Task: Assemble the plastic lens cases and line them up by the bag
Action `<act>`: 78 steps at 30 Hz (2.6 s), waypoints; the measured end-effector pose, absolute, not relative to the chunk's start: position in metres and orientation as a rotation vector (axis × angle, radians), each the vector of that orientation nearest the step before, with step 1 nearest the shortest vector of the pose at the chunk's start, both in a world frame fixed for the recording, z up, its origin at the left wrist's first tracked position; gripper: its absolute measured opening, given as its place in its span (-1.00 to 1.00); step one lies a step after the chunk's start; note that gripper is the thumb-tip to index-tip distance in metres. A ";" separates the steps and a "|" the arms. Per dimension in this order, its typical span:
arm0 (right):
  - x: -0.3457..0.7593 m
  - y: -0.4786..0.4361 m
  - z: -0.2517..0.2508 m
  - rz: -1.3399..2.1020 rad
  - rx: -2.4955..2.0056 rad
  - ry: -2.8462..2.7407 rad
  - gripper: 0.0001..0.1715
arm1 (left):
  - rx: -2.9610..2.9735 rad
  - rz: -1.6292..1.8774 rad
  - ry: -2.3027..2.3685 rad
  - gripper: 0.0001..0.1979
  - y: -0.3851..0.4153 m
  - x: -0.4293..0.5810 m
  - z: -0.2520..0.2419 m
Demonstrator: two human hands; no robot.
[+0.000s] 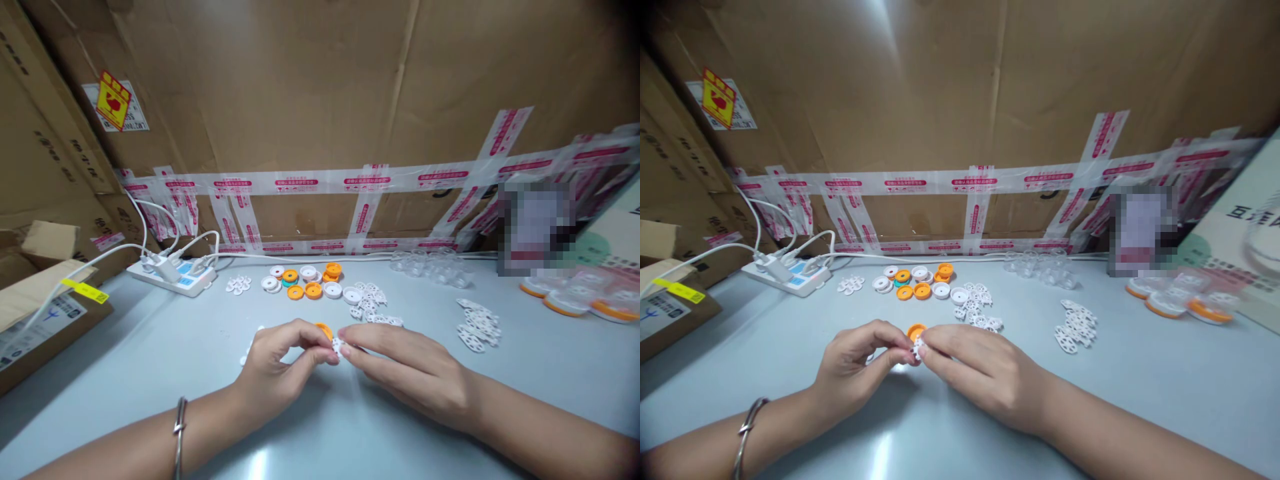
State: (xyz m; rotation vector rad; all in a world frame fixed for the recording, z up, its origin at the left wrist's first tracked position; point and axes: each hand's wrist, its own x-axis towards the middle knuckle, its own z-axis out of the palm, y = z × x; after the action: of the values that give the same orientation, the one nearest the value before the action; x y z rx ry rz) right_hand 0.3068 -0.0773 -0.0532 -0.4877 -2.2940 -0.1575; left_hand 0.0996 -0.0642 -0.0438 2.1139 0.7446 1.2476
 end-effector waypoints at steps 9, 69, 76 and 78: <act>0.297 -0.073 -0.048 0.070 -0.537 -2.190 -0.66 | 1.989 1.143 0.807 -0.95 -0.060 0.099 -0.045; 0.355 -0.013 -0.043 1.082 -1.360 -1.504 -0.87 | 2.117 1.055 0.924 -0.93 -0.052 0.096 -0.048; 0.340 -0.023 -0.041 1.599 -1.150 -0.737 -0.79 | 2.123 1.049 0.925 -0.94 -0.051 0.097 -0.047; 0.338 -0.024 -0.040 1.607 -1.149 -0.720 -0.75 | 2.122 1.050 0.925 -0.93 -0.051 0.097 -0.046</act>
State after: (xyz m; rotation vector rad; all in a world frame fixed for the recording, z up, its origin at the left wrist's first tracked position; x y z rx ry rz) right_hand 0.3377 -0.0242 -0.0395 -1.1495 -0.7196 1.6074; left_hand 0.0970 -0.0507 -0.0463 2.1220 0.9255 1.0501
